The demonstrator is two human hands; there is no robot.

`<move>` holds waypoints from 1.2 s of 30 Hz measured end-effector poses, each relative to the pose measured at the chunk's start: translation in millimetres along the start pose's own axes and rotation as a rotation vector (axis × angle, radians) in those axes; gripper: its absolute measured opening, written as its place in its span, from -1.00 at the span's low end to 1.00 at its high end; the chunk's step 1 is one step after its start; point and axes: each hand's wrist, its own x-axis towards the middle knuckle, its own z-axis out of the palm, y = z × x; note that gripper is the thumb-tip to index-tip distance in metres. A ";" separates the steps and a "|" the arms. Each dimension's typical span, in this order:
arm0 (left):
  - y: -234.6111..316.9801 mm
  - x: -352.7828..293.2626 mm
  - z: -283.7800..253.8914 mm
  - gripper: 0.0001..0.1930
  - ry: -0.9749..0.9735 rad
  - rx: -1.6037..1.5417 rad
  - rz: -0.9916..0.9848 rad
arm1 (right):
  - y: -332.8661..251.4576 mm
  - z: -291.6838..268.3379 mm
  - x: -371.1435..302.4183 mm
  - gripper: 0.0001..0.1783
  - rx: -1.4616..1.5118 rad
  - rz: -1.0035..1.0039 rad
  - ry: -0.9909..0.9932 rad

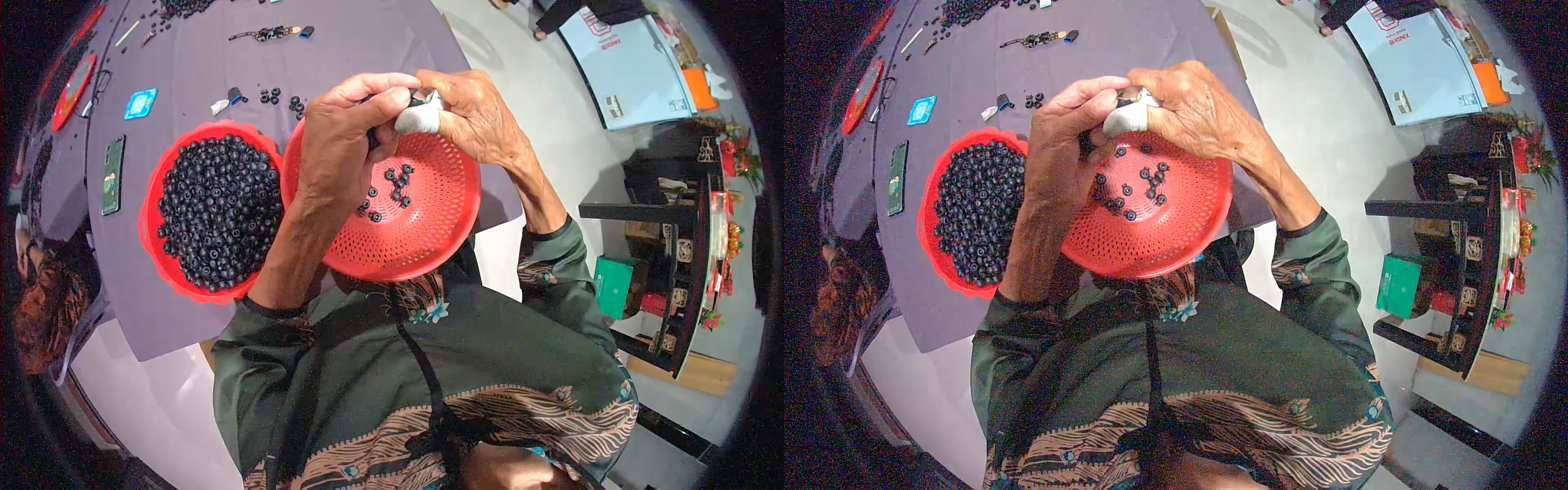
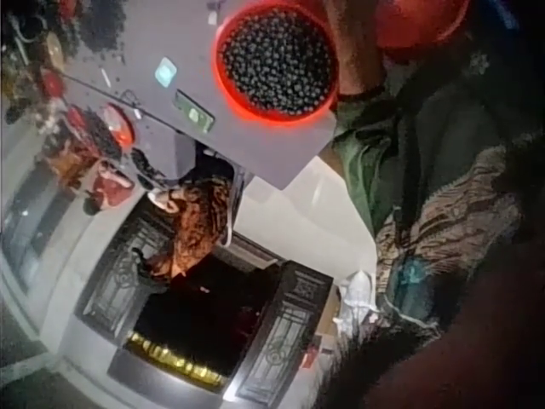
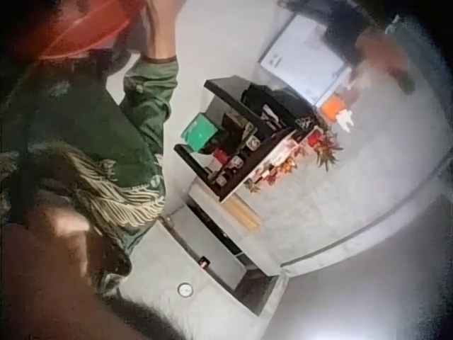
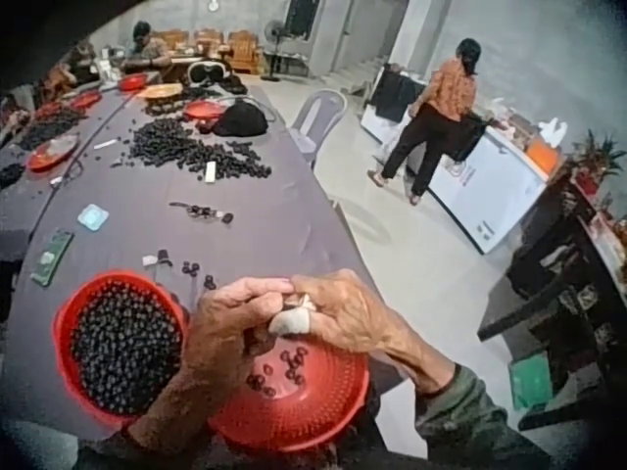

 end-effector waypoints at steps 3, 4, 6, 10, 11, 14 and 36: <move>-0.4 -1.2 -1.3 -0.84 -0.004 0.023 0.002 | 1.0 -0.2 -1.2 -0.65 0.020 -0.010 -0.017; -0.5 -1.5 -1.5 -0.84 -0.004 0.029 -0.001 | 0.8 -0.6 -1.4 -0.65 0.016 0.005 -0.040; -0.9 -1.5 -1.8 -0.85 -0.003 0.056 0.003 | 0.3 -1.0 -0.9 -0.66 0.019 -0.018 -0.036; -3.5 -1.0 -0.8 -0.85 0.031 0.059 0.009 | 5.4 3.6 -2.7 -0.67 -0.007 -0.026 -0.026; -3.7 -0.9 -1.0 -0.85 0.030 0.059 0.008 | 4.9 3.6 -2.7 -0.67 -0.007 -0.026 -0.025; -4.1 0.3 -1.3 -0.85 0.011 0.040 -0.026 | 3.6 3.4 -3.3 -0.66 -0.027 -0.026 -0.010; -4.1 -1.8 -5.2 -0.81 -0.045 -0.129 -0.080 | -11.5 -2.7 2.1 -0.56 -0.040 0.119 0.023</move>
